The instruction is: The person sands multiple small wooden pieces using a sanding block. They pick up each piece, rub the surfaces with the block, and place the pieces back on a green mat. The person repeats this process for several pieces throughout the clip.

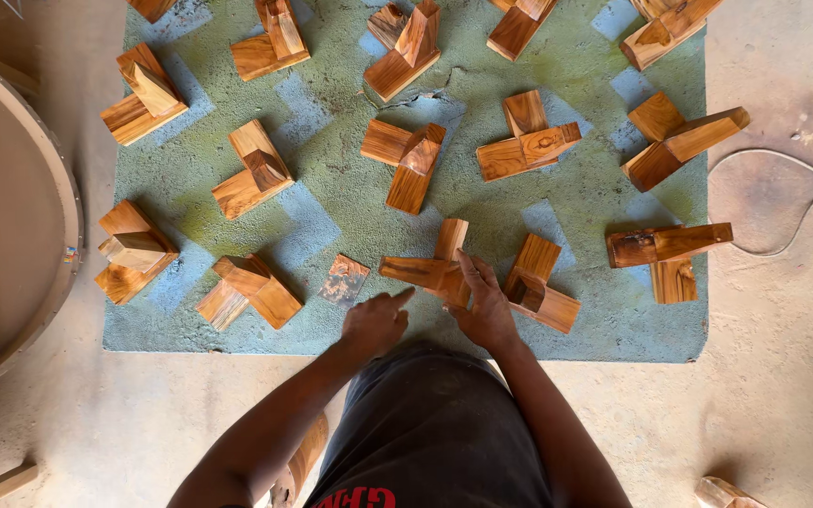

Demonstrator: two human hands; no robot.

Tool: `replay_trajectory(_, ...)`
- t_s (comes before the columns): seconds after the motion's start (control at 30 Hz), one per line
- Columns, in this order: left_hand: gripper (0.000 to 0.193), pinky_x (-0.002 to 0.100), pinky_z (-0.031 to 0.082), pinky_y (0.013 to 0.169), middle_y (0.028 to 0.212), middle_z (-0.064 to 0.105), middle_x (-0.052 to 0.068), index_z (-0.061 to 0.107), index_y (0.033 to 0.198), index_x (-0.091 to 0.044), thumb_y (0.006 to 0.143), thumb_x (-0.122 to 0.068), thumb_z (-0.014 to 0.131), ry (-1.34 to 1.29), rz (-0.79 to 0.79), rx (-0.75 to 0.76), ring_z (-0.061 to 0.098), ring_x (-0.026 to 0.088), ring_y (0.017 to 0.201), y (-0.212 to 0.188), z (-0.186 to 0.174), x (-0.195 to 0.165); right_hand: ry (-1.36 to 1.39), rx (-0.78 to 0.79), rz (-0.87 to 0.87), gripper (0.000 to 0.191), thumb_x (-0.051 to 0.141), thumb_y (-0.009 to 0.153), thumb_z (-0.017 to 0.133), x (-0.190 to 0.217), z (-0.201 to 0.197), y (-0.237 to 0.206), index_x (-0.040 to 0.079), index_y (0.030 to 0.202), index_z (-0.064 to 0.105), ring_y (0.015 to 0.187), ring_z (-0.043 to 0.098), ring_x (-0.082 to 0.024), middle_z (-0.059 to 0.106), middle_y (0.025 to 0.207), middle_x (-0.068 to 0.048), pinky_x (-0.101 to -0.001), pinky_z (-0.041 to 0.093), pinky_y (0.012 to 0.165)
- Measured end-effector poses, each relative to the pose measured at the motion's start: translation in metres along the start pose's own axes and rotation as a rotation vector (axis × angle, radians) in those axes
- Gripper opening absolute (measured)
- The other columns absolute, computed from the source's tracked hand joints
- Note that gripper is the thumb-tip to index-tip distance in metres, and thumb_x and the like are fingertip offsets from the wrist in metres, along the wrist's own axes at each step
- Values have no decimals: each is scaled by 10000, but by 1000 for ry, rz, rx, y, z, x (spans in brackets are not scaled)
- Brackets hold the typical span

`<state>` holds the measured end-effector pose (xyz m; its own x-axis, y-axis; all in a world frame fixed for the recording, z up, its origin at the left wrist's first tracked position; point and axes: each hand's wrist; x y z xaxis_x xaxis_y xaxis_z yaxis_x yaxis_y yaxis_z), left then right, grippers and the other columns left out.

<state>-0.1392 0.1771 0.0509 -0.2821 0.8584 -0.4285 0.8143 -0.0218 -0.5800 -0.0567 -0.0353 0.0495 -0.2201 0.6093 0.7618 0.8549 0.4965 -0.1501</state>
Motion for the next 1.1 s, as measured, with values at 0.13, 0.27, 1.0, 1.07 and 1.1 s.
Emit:
replay_trajectory(0.13, 583, 449, 622, 815, 1021, 705, 138, 392, 1594, -264, 1022, -315, 495, -60, -42, -149, 743, 254, 859, 6, 5, 16, 4, -12, -25, 1019, 139, 736, 897, -2, 1, 0, 211, 1580, 332, 1395, 478, -401, 448, 1528, -181, -482, 472, 1104)
replay_trajectory(0.27, 492, 470, 625, 709, 1038, 663, 160, 450, 1514, -249, 1035, -331, 524, 12, 5, -129, 714, 274, 801, 10, 23, 21, 1, -29, -62, 1010, 123, 733, 897, -2, 2, 2, 202, 1578, 348, 1389, 473, -414, 436, 1529, -201, -487, 478, 1091)
replay_trajectory(1.0, 518, 387, 644, 746, 1095, 775, 102, 556, 1471, -173, 969, -273, 633, -466, 4, -545, 783, 203, 836, -10, 27, 51, -38, 29, 136, 996, 274, 686, 932, -64, 12, -35, 82, 1493, 380, 1231, 541, -428, 475, 1388, -279, -510, 497, 990)
replay_trajectory(1.07, 518, 389, 627, 755, 1100, 774, 104, 565, 1468, -168, 964, -262, 643, -478, -20, -555, 775, 211, 835, -9, 24, 50, 32, -111, 112, 930, 283, 750, 915, -75, 23, -33, -6, 1479, 416, 1217, 565, -406, 559, 1360, -285, -507, 492, 976)
replay_trajectory(1.1, 518, 390, 619, 759, 1103, 773, 105, 569, 1466, -166, 962, -256, 649, -484, -31, -560, 771, 215, 835, -9, 23, 49, 137, -31, 310, 823, 271, 764, 875, -80, 25, -33, 0, 1438, 489, 1123, 616, -371, 623, 1272, -264, -489, 525, 929)
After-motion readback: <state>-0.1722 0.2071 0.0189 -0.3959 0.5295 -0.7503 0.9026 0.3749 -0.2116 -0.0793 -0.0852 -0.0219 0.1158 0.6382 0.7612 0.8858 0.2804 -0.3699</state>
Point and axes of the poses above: each hand's wrist, its own y-axis towards the middle knuckle, its own z-axis out of the palm, x = y × z
